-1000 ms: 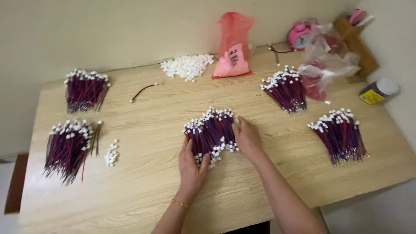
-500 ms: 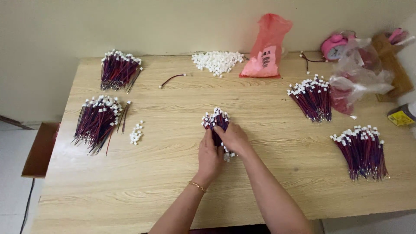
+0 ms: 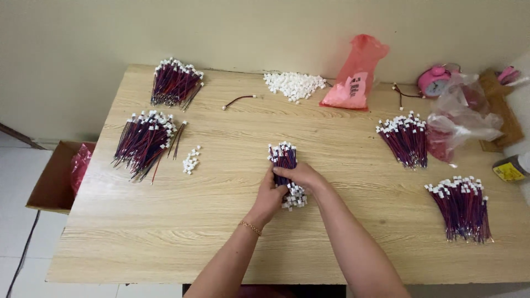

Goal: Assembling small wire cables by attaching white plastic connectors and organizing them into bundles

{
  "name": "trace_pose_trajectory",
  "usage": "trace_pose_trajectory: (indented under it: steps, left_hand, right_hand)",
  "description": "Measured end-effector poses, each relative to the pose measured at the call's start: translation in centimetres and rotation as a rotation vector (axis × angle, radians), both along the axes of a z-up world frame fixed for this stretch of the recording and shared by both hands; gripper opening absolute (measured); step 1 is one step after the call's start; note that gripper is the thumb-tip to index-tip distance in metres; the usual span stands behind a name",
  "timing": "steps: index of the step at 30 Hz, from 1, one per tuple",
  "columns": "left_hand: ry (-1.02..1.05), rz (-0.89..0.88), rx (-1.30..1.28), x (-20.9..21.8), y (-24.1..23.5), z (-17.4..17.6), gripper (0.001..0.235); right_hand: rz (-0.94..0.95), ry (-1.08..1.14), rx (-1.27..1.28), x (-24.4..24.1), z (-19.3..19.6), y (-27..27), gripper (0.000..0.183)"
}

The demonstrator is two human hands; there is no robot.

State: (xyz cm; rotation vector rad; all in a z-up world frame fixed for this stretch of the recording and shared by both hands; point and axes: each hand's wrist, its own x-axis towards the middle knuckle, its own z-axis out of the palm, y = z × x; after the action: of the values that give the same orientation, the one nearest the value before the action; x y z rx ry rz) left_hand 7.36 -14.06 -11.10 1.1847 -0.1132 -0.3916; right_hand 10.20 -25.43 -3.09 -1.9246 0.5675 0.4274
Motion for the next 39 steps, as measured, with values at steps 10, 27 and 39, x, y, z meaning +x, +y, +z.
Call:
trace_pose_trajectory:
  steps: [10,27,39]
  left_hand:
    - [0.03,0.061,-0.202,0.6,0.4,-2.1,0.095]
    - [-0.291,0.003,-0.158,0.0,2.5,2.6,0.095]
    - [-0.826,-0.022,0.584,1.4,6.1,7.1,0.094]
  right_hand:
    - [-0.056,-0.066,-0.09,0.3,-3.3,0.9,0.055]
    - [-0.141,-0.434,0.279,-2.5,0.7,2.1,0.023]
    - [0.063,-0.831,0.102,-5.3,-4.2,2.9,0.072]
